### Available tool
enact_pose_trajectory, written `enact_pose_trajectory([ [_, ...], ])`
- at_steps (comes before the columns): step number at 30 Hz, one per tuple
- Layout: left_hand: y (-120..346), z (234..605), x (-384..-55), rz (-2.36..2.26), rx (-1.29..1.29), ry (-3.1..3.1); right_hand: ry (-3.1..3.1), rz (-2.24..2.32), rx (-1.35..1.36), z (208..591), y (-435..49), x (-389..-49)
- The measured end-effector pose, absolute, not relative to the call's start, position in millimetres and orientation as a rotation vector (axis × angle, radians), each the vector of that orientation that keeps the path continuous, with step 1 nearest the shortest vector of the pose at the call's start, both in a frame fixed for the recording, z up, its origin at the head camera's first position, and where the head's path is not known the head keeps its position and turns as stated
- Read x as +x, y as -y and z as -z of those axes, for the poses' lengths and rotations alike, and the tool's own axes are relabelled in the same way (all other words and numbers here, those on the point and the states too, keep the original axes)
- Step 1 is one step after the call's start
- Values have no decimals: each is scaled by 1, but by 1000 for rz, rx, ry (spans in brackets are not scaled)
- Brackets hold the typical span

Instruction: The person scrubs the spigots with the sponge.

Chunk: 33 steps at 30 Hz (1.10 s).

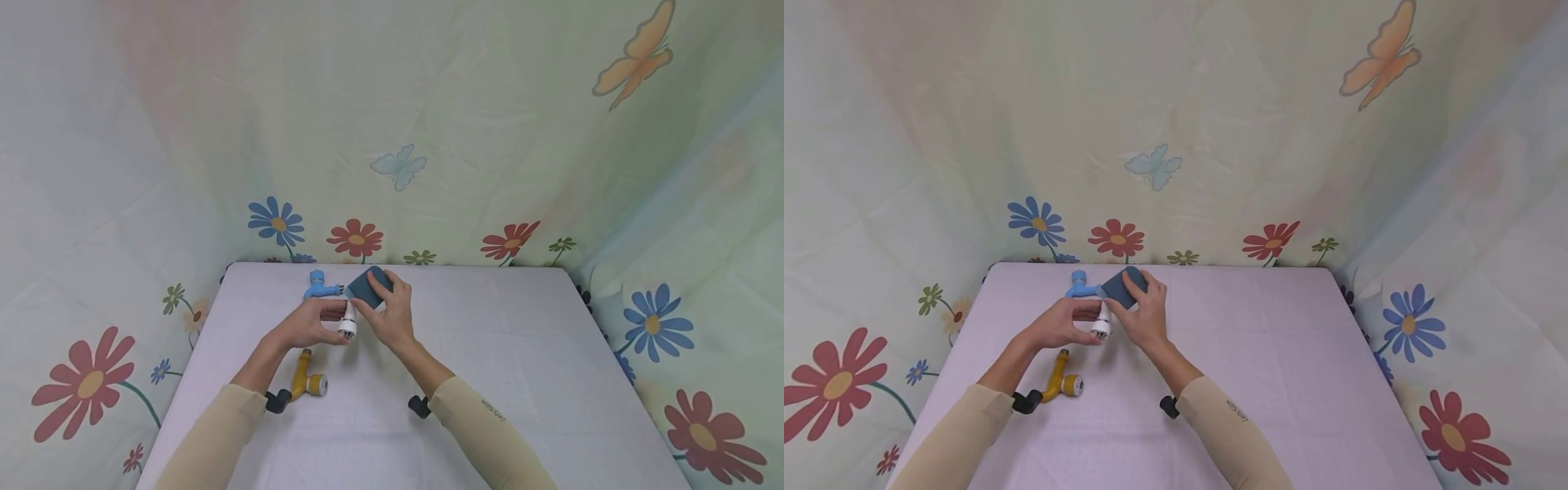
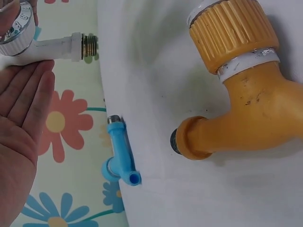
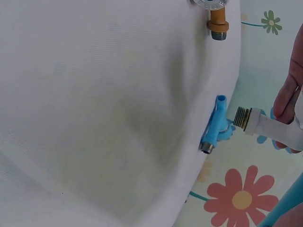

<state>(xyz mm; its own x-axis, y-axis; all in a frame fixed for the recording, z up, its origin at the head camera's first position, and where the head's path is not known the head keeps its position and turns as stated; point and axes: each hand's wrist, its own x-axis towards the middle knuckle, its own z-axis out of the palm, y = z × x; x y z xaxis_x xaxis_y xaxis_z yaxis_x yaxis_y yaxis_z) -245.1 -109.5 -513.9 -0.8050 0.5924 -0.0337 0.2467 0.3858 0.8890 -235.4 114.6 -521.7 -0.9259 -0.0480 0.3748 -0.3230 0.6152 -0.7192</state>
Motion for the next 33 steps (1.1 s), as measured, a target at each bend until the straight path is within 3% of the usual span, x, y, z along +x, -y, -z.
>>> enact_pose_trajectory([
  [13, 112, 518, -248, -1462, 663, -2325, 2486, -1407, 245, 530, -119, -239],
  [24, 121, 521, -254, -1635, 585, -2261, 2452, -1547, 674, 532, -121, -229],
  [33, 126, 520, -254, -1685, 541, -2236, 2474, -1501, 789, 532, -119, -224],
])
